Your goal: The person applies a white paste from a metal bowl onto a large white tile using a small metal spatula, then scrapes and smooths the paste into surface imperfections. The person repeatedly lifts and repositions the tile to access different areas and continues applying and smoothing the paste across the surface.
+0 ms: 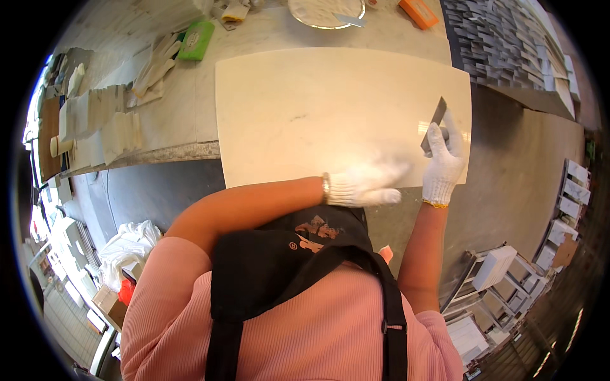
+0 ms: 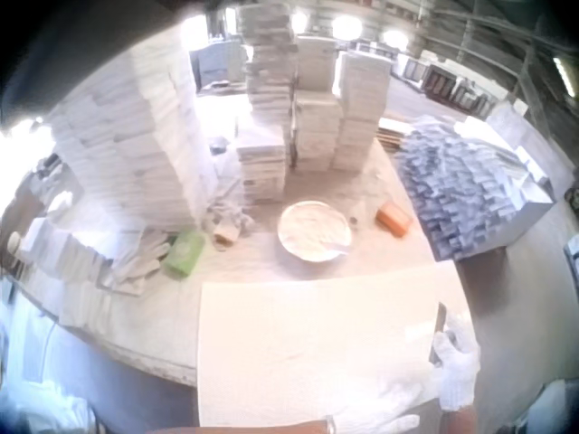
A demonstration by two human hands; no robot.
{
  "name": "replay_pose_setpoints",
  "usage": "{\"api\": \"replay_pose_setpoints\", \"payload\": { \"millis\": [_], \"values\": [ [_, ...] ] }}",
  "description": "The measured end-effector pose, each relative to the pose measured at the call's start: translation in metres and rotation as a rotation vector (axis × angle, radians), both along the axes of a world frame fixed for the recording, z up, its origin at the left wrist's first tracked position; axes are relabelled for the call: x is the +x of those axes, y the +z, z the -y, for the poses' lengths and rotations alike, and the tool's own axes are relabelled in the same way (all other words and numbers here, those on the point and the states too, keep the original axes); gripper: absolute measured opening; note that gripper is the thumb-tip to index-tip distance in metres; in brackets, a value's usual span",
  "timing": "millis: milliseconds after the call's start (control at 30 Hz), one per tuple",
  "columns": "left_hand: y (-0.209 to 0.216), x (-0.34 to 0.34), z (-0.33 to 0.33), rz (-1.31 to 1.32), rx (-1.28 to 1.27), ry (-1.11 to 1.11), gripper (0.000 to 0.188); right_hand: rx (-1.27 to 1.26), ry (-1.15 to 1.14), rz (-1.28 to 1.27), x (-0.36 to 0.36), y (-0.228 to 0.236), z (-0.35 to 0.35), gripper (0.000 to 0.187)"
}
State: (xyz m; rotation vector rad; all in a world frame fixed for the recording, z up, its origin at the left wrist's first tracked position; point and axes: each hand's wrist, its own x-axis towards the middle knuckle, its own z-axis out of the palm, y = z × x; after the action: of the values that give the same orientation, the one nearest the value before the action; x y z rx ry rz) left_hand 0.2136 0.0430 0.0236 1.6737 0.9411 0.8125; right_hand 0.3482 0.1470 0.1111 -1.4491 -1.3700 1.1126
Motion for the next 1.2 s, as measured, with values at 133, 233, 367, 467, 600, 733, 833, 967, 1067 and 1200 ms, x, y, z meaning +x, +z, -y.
{"api": "replay_pose_setpoints", "payload": {
  "millis": [133, 233, 367, 467, 600, 733, 833, 967, 1067, 1200],
  "values": [
    [0.031, 0.006, -0.002, 0.255, -0.368, -0.434, 0.067, 0.026, -0.003, -0.023, 0.009, 0.016, -0.001, 0.042],
    [0.035, -0.036, 0.002, 0.311, -0.466, -0.309, 0.058, -0.092, 0.065, 0.039, 0.004, 0.001, 0.011, 0.042],
    [0.048, -0.099, 0.026, 0.303, -0.553, -0.070, 0.046, -0.164, 0.342, 0.153, -0.020, -0.033, 0.030, 0.036],
    [0.046, -0.133, 0.063, 0.320, -0.635, 0.195, 0.045, -0.018, 0.472, 0.371, -0.044, -0.045, 0.027, 0.035],
    [0.051, -0.163, 0.102, 0.377, -0.755, 0.556, 0.050, 0.126, 0.560, 0.518, -0.065, -0.052, 0.013, 0.034],
    [0.049, -0.175, 0.126, 0.395, -0.815, 0.797, 0.054, 0.093, 0.651, 0.602, -0.084, -0.049, 0.008, 0.032],
    [0.047, -0.177, 0.129, 0.418, -0.809, 0.837, 0.055, 0.106, 0.720, 0.610, -0.097, -0.053, 0.010, 0.032],
    [0.048, -0.178, 0.126, 0.410, -0.815, 0.848, 0.057, 0.072, 0.726, 0.500, -0.099, -0.059, 0.006, 0.031],
    [0.039, -0.180, 0.129, 0.452, -0.824, 0.852, 0.058, 0.060, 0.682, 0.553, -0.094, -0.055, -0.008, 0.030],
    [0.037, -0.182, 0.125, 0.463, -0.828, 0.840, 0.058, 0.172, 0.770, 0.623, -0.115, -0.047, 0.009, 0.029]
  ]
}}
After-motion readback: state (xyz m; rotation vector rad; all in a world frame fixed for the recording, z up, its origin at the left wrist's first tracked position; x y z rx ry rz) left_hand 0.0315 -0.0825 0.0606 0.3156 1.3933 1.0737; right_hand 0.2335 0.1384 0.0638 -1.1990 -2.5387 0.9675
